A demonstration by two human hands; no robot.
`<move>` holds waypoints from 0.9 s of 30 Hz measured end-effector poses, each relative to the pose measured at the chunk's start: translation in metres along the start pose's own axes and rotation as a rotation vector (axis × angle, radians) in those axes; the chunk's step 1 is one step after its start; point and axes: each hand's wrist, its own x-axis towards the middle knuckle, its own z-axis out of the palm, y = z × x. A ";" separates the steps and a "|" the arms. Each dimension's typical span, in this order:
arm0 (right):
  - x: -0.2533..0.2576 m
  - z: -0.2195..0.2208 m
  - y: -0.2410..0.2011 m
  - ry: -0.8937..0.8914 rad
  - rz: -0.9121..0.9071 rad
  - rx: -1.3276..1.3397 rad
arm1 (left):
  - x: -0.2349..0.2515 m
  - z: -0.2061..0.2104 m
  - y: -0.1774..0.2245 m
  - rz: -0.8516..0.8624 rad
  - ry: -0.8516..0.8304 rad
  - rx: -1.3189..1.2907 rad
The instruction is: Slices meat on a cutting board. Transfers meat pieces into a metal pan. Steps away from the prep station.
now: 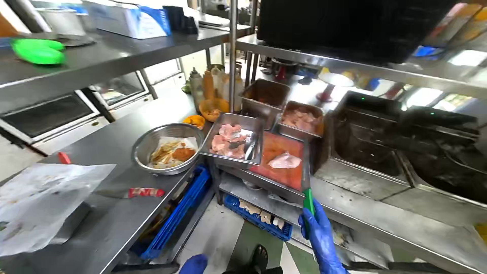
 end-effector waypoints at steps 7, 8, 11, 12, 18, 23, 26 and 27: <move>0.050 -0.017 0.038 -0.063 -0.027 -0.882 | 0.054 -0.012 0.261 0.419 0.113 -0.062; 0.056 -0.017 0.040 -0.095 -0.017 -0.949 | 0.059 -0.017 0.289 0.434 0.166 -0.047; 0.075 -0.015 0.043 -0.160 -0.026 -1.098 | 0.081 -0.027 0.351 0.453 0.340 -0.005; 0.081 -0.013 0.043 -0.171 -0.038 -1.134 | 0.091 -0.029 0.365 0.474 0.394 0.006; 0.097 -0.003 0.038 -0.201 -0.012 -1.238 | 0.121 -0.041 0.403 0.603 0.526 0.094; 0.092 0.001 0.047 -0.257 0.089 -1.250 | 0.134 -0.053 0.401 0.679 0.437 0.169; 0.081 -0.003 0.047 -0.233 0.076 -1.239 | 0.145 -0.056 0.405 0.714 0.455 0.165; 0.075 -0.005 0.048 -0.209 0.040 -1.235 | 0.146 -0.056 0.405 0.722 0.457 0.165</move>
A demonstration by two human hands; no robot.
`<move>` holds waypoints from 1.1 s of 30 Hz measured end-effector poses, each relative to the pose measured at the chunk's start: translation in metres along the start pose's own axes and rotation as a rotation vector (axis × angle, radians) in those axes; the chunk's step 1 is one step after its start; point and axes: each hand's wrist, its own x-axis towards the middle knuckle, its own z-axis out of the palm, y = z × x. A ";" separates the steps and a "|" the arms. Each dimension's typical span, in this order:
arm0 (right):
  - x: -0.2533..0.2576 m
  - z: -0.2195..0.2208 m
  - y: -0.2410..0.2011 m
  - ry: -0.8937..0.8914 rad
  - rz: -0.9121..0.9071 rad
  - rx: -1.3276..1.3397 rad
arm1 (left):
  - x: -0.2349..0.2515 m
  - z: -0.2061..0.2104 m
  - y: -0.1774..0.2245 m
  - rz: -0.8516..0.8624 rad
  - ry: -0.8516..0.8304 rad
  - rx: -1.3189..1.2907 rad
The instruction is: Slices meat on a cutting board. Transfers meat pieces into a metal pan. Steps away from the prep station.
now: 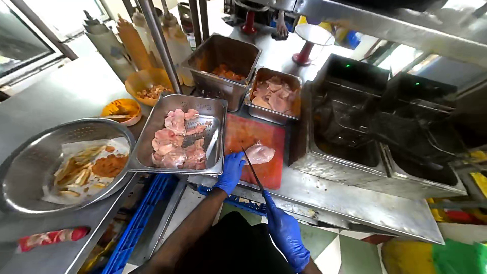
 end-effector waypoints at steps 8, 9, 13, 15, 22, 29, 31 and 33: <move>-0.017 -0.008 0.009 0.050 -0.059 0.017 | 0.001 -0.003 -0.006 0.047 0.024 -0.094; -0.010 -0.010 0.007 0.027 -0.058 0.018 | 0.001 -0.003 -0.007 0.055 0.021 -0.088; 0.042 -0.006 -0.015 0.017 -0.078 -0.005 | 0.004 0.000 -0.010 0.067 0.016 -0.074; 0.073 -0.007 -0.033 -0.014 -0.060 -0.016 | 0.009 0.006 -0.016 0.077 0.025 -0.054; 0.100 -0.001 -0.046 -0.032 -0.043 0.005 | 0.016 0.015 -0.021 -0.004 0.026 -0.056; 0.002 -0.005 0.006 -0.138 0.019 0.061 | 0.013 0.016 -0.009 -0.204 0.083 -0.151; -0.017 -0.008 0.016 -0.127 0.023 0.026 | 0.013 0.015 -0.006 -0.264 0.121 -0.207; -0.026 -0.010 0.022 -0.130 0.028 0.013 | 0.014 0.015 -0.004 -0.310 0.146 -0.300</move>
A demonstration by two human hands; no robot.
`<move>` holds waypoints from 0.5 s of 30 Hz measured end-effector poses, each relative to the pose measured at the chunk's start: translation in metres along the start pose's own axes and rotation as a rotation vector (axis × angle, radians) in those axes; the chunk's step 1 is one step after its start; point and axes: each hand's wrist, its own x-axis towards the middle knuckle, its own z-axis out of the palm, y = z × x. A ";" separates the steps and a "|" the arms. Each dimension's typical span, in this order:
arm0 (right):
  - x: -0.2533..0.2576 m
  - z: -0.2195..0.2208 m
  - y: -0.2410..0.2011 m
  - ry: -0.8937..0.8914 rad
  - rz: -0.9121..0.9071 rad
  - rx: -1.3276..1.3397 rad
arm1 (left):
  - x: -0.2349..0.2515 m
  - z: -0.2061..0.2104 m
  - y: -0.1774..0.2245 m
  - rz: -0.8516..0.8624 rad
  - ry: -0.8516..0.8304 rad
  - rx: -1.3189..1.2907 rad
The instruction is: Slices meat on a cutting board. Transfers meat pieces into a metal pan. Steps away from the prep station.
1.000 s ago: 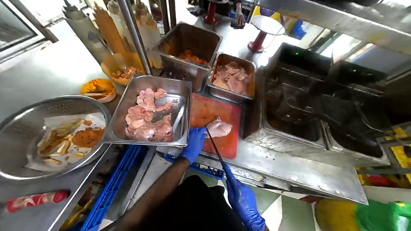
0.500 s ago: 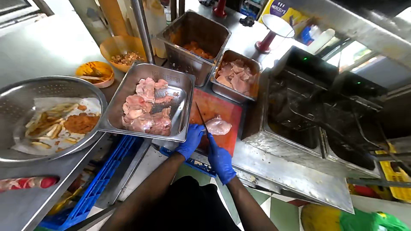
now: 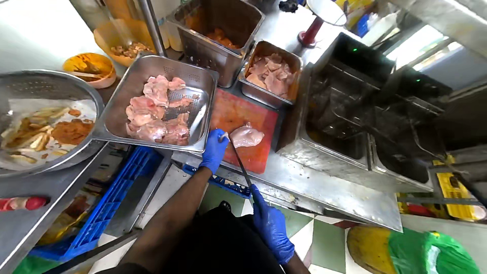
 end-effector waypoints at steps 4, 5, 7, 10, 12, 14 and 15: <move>0.005 -0.007 -0.002 -0.088 0.016 0.007 | -0.006 -0.002 -0.004 -0.010 0.031 -0.080; 0.004 -0.009 0.000 -0.104 0.017 0.009 | -0.013 -0.004 -0.006 -0.038 0.051 -0.088; -0.003 -0.014 0.008 -0.099 -0.002 0.025 | -0.033 -0.010 -0.005 -0.088 0.115 -0.081; -0.017 -0.027 0.032 -0.177 -0.029 0.153 | -0.074 -0.014 -0.011 -0.137 0.095 -0.160; -0.023 -0.037 0.059 -0.215 -0.080 0.432 | -0.095 -0.014 -0.011 -0.261 0.029 -0.329; -0.030 -0.042 0.081 -0.203 -0.088 0.740 | -0.096 -0.016 0.002 -0.403 -0.080 -0.446; -0.036 -0.044 0.088 -0.164 -0.060 0.845 | -0.091 -0.020 0.013 -0.438 -0.163 -0.452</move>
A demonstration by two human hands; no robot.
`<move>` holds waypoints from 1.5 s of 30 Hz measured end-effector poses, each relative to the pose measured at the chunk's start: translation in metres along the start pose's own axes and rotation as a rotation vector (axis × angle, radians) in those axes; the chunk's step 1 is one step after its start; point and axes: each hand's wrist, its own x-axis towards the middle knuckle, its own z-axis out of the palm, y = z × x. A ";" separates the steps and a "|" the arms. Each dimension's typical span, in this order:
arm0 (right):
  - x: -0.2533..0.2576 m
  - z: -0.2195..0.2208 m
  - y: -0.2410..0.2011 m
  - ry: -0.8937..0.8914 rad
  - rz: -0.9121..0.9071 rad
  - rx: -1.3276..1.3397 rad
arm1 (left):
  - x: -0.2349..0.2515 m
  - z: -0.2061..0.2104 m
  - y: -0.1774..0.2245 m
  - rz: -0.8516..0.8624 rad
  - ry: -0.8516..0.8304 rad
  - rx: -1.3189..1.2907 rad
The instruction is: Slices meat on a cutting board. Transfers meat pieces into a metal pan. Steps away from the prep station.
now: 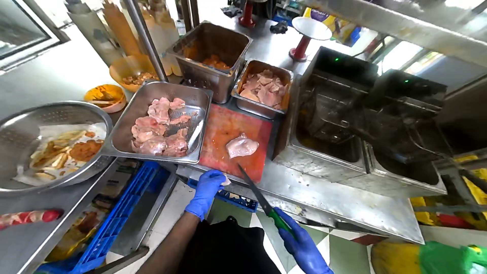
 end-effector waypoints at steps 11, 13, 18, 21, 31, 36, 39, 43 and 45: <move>-0.021 0.037 -0.021 0.319 -0.049 0.152 | 0.108 0.083 0.244 0.610 -0.337 0.238; -0.019 0.056 -0.023 0.366 -0.063 0.195 | 0.128 0.090 0.263 0.703 -0.218 0.329; -0.015 0.090 -0.025 0.467 -0.035 0.273 | 0.132 0.074 0.194 0.543 -0.193 0.797; -0.012 0.101 -0.035 0.514 0.026 0.324 | 0.131 0.064 0.137 0.338 -0.222 1.077; 0.011 0.128 -0.065 0.689 0.005 0.499 | 0.136 0.054 0.114 0.116 -0.341 0.977; 0.015 0.118 -0.056 0.666 -0.044 0.506 | 0.135 0.063 0.099 0.174 -0.433 0.677; 0.017 0.100 -0.060 0.662 -0.028 0.507 | 0.128 0.058 0.114 0.193 -0.574 0.554; 0.028 0.085 -0.052 0.620 0.001 0.534 | 0.127 0.046 0.133 0.221 -0.775 0.426; 0.041 0.080 -0.044 0.559 -0.004 0.560 | 0.134 0.042 0.134 0.248 -0.679 0.554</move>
